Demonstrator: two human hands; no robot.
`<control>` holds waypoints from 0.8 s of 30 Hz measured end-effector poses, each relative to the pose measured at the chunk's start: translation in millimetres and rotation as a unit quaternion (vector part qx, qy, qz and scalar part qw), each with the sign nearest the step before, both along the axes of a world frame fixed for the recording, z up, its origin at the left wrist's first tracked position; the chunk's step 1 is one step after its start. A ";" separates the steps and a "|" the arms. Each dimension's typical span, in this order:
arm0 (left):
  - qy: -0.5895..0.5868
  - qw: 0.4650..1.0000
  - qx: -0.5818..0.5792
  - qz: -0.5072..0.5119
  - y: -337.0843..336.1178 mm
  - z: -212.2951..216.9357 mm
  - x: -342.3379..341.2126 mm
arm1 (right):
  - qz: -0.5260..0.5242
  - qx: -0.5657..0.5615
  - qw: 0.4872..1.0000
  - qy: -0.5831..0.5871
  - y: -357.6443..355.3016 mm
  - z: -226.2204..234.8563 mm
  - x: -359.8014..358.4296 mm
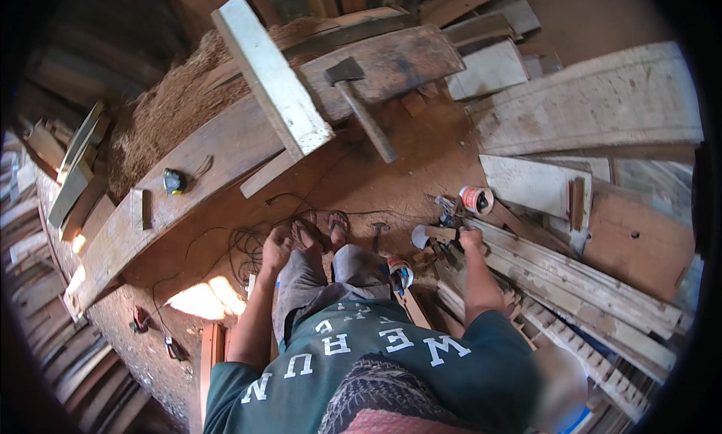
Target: The person selects a wooden plank from a stack, measures it with a tape measure, marks it, and cuts it with a circular saw. The person then stacks the cut pieces and continues handling additional planks.
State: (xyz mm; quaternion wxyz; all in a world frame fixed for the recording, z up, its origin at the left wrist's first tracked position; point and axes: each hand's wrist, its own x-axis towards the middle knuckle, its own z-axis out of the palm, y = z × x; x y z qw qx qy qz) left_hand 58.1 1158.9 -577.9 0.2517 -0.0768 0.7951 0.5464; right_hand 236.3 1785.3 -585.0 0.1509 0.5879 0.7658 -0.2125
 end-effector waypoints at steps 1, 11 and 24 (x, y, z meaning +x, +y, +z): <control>-0.049 0.998 -0.021 -0.020 2.7 6.6 -16.6 | 0.019 0.032 0.998 0.046 -5.4 -12.7 25.5; -0.097 0.924 -0.278 -0.244 -157.4 -88.5 57.8 | 0.282 -0.036 0.919 0.272 -175.7 14.4 -215.0; -0.426 0.844 -0.110 0.307 40.1 69.4 210.3 | 0.709 0.016 0.705 -0.007 -101.3 -41.4 -494.3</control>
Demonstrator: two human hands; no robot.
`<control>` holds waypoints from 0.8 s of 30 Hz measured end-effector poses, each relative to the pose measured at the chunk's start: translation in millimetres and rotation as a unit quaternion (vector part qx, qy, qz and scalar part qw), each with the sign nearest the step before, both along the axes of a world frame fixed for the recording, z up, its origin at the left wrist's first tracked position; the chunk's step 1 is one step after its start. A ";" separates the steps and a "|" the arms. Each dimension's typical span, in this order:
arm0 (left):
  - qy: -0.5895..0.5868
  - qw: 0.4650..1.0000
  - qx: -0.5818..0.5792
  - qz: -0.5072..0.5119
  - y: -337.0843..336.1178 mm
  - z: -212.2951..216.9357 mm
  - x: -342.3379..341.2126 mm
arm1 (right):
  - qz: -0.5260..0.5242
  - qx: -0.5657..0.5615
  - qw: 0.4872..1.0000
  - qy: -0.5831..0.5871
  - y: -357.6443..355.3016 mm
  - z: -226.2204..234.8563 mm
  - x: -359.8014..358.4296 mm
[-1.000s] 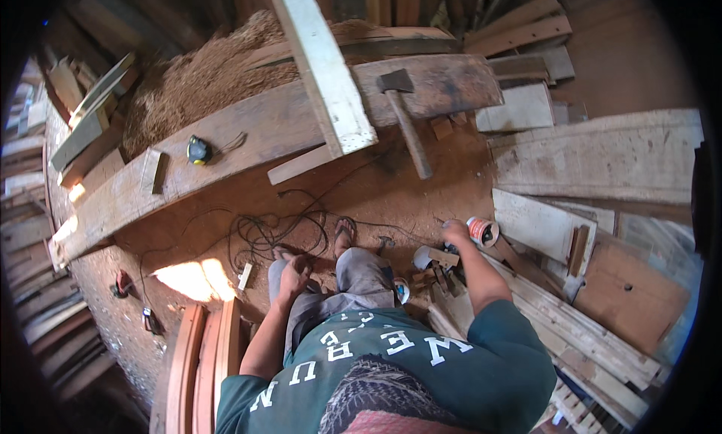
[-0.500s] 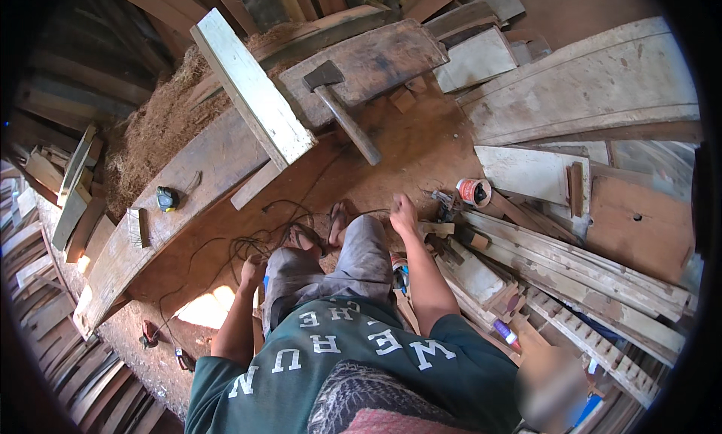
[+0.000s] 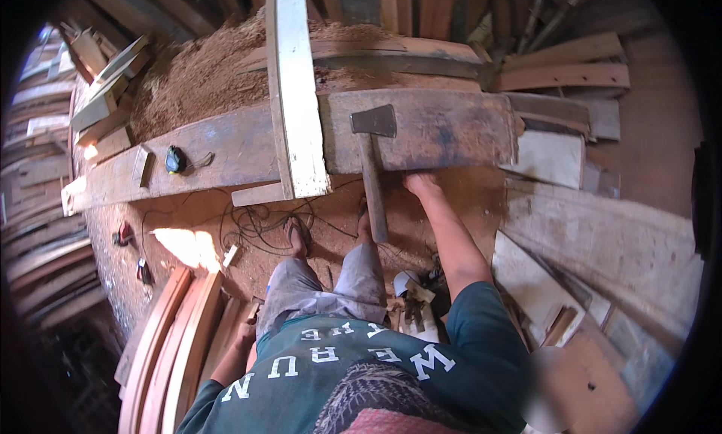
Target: The person selects a wooden plank from a stack, measures it with a tape measure, marks it, and cuts it with a circular saw. The person then stacks the cut pieces and continues handling additional planks.
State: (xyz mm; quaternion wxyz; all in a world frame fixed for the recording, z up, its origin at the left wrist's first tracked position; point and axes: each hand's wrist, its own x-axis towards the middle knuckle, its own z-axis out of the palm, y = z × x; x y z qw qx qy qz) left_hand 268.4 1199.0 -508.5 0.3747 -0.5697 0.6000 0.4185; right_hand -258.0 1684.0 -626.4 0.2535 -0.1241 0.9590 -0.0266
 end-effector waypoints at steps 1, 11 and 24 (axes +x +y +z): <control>0.018 0.996 0.020 0.086 18.6 6.6 -7.0 | -0.032 -0.038 0.998 0.027 11.6 -32.6 2.1; 0.011 0.964 0.050 0.260 111.9 12.5 20.5 | 0.055 -0.148 0.983 0.096 23.1 -20.6 -42.1; 0.057 0.991 0.009 0.124 111.4 -11.3 21.0 | 0.063 -0.125 0.989 0.042 14.7 9.5 -51.9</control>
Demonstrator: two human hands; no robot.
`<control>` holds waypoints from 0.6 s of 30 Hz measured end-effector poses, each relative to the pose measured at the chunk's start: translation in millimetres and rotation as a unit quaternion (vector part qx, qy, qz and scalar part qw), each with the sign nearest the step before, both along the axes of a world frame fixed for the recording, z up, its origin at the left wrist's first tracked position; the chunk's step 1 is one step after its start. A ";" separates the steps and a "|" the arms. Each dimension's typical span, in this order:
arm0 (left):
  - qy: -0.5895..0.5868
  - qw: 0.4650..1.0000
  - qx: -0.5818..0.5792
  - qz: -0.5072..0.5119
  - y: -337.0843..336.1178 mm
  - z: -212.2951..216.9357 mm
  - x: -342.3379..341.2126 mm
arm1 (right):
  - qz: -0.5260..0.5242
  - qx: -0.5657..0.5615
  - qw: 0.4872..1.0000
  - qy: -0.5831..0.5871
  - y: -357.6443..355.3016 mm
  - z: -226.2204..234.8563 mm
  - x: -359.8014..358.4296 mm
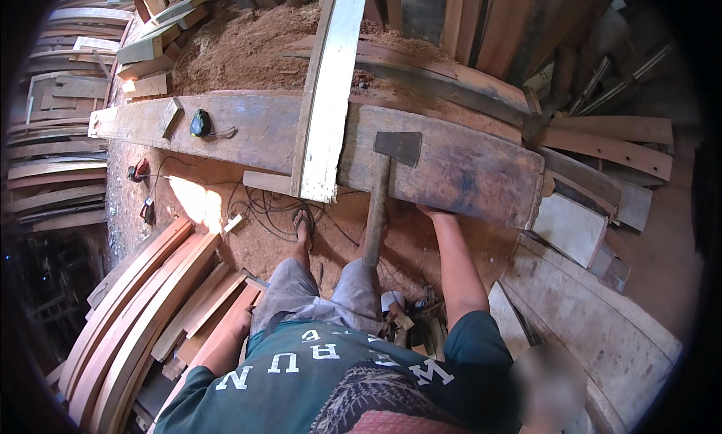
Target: The person selects a wooden plank from a stack, measures it with a tape measure, marks it, and cuts it with a circular saw. The person then stacks the cut pieces and continues handling additional planks.
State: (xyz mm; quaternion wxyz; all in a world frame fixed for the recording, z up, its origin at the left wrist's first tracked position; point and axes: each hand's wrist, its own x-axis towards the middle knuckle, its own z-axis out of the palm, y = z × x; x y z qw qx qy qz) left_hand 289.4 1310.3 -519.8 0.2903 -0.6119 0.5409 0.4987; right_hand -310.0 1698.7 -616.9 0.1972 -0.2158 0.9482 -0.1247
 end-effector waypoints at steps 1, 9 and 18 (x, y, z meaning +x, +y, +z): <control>-0.005 0.998 0.011 0.056 -2.2 -1.3 7.1 | 0.001 0.004 1.000 -0.005 -1.0 2.3 -0.2; -0.082 0.991 -0.059 -0.090 8.3 35.4 43.2 | 0.013 0.024 0.998 -0.051 11.5 -0.7 19.3; -0.133 0.981 0.134 0.034 74.7 242.4 -14.7 | 0.003 0.056 0.989 -0.135 32.5 -8.3 33.7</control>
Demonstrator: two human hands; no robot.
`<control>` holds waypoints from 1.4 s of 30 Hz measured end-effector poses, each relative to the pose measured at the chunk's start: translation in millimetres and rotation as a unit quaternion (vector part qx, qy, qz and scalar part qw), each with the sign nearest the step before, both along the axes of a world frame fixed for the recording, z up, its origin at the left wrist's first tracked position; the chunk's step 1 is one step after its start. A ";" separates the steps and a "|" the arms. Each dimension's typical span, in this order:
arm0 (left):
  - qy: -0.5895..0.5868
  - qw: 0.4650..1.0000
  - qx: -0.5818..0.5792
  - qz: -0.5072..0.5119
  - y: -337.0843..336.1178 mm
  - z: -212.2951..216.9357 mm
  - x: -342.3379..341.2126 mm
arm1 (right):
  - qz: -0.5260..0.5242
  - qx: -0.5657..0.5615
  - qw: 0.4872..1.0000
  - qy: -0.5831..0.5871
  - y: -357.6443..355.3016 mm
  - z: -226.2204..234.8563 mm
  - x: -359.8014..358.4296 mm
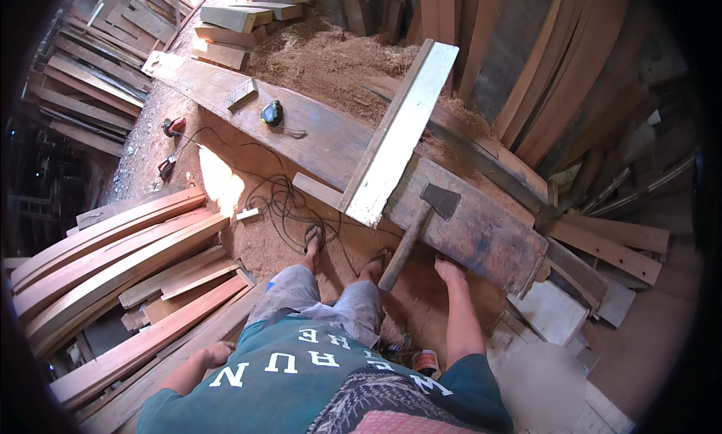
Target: The person selects a wooden plank from a stack, measures it with a tape measure, marks it, and cuts it with a circular saw. The person then stacks the cut pieces and continues handling additional planks.
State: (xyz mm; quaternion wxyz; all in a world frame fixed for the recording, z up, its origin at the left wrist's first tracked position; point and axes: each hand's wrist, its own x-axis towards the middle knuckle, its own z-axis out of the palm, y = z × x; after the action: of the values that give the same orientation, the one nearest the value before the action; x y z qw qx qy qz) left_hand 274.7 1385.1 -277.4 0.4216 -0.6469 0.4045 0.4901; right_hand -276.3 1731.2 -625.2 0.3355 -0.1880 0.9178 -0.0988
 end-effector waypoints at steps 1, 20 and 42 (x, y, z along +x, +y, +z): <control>0.007 1.000 0.016 0.025 5.5 7.4 4.6 | -0.003 0.004 1.000 0.002 4.5 -0.6 4.0; 0.117 0.962 0.112 0.221 50.1 -6.4 84.1 | -0.071 -0.129 0.971 0.188 10.5 33.4 62.5; 0.197 0.971 -0.097 0.098 -88.6 -99.4 156.4 | 0.170 0.062 0.948 -0.261 -126.8 38.3 235.8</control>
State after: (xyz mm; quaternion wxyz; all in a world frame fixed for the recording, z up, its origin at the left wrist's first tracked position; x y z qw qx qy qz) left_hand 431.1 1296.5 -376.8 0.2190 -0.6121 0.4596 0.6052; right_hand -40.4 1604.4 -586.9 0.5861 -0.2878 0.7569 -0.0283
